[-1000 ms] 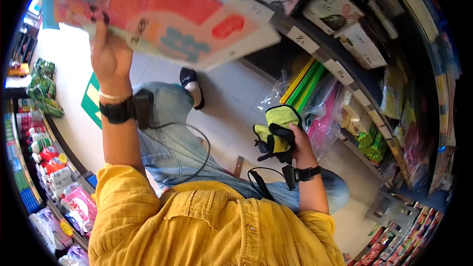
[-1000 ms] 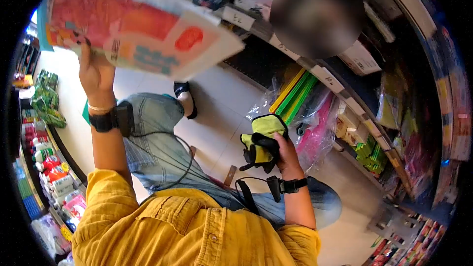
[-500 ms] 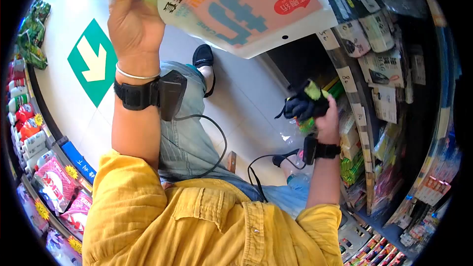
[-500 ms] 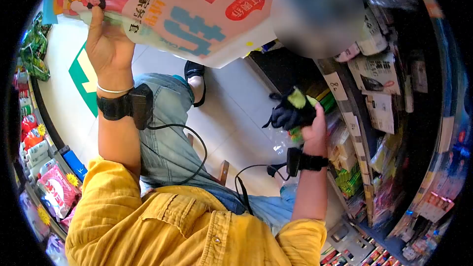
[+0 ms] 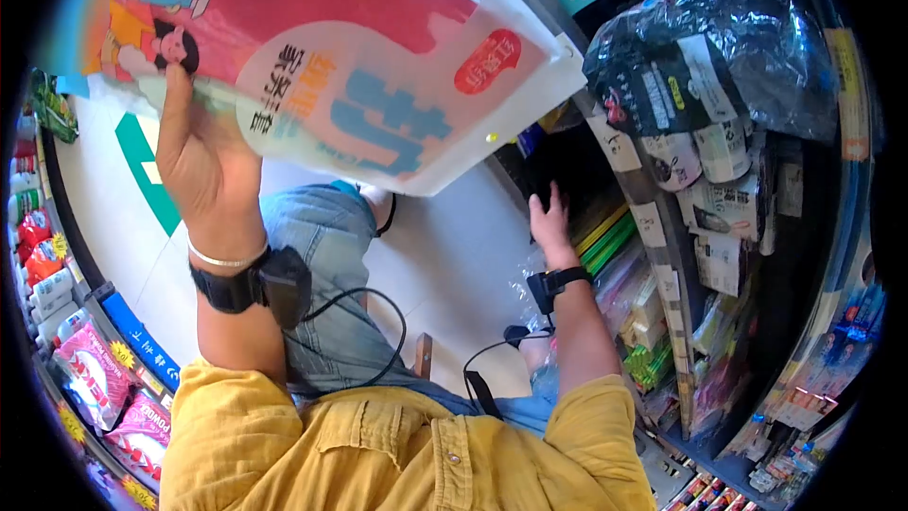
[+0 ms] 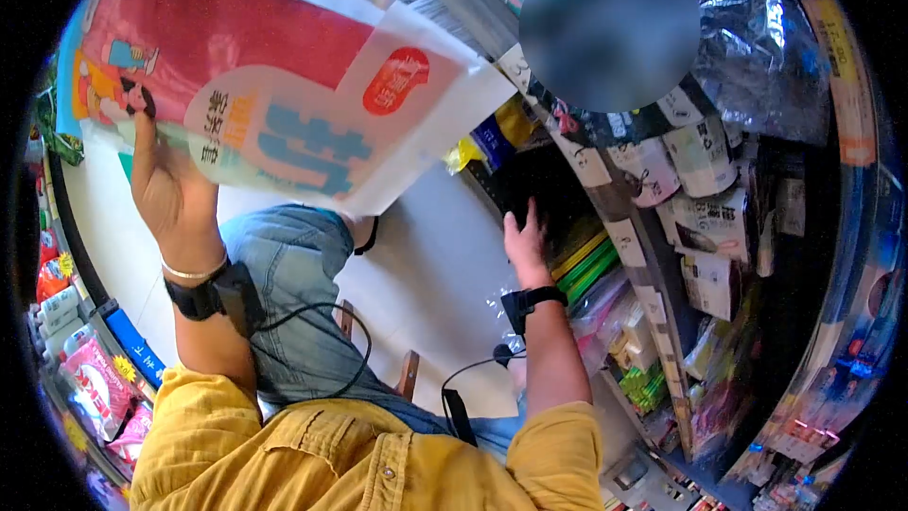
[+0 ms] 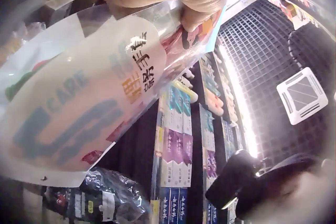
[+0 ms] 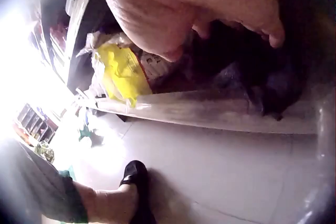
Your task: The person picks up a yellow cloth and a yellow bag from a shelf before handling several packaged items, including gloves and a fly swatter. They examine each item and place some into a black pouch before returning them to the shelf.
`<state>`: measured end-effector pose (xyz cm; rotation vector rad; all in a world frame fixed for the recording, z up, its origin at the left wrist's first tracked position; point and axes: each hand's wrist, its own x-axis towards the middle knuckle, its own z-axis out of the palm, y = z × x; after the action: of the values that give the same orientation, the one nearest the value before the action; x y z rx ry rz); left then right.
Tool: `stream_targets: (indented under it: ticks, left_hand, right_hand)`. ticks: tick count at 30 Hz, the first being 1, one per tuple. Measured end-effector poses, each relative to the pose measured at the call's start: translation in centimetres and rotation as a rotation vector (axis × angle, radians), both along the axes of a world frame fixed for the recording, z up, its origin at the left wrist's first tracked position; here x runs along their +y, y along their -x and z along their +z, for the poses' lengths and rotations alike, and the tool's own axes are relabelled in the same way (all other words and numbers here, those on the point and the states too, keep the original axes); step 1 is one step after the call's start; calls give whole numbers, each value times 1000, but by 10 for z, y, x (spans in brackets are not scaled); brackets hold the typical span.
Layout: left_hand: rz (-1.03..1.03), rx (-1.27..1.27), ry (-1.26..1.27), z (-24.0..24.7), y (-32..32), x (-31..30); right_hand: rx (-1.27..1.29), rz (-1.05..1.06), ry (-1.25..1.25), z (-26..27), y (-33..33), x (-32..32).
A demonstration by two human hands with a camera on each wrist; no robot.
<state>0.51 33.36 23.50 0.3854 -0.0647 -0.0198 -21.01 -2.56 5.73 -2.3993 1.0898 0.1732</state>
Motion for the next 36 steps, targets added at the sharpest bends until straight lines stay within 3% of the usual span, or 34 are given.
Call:
stream_targets:
  ticks: [6,7,9,13,22,36]
  left_hand:
    - [-60,-42,65,4,3,-4]
    - [-14,2,29,5,3,-4]
    - [50,70,-3,4,3,-3]
    - [-17,-8,40,1,3,3]
    - [76,32,-19,5,3,-7]
    - [167,128,-140,12,4,-25]
  right_hand:
    - [339,-93,-87,-8,-44,-8]
    - [336,1,50,-38,-40,-30]
    - [223,-3,32,-67,-45,-60]
    - [-9,-13,49,-82,-57,-108]
    - [96,6,257,-97,-98,-182]
    - [241,35,386,-132,-157,-232]
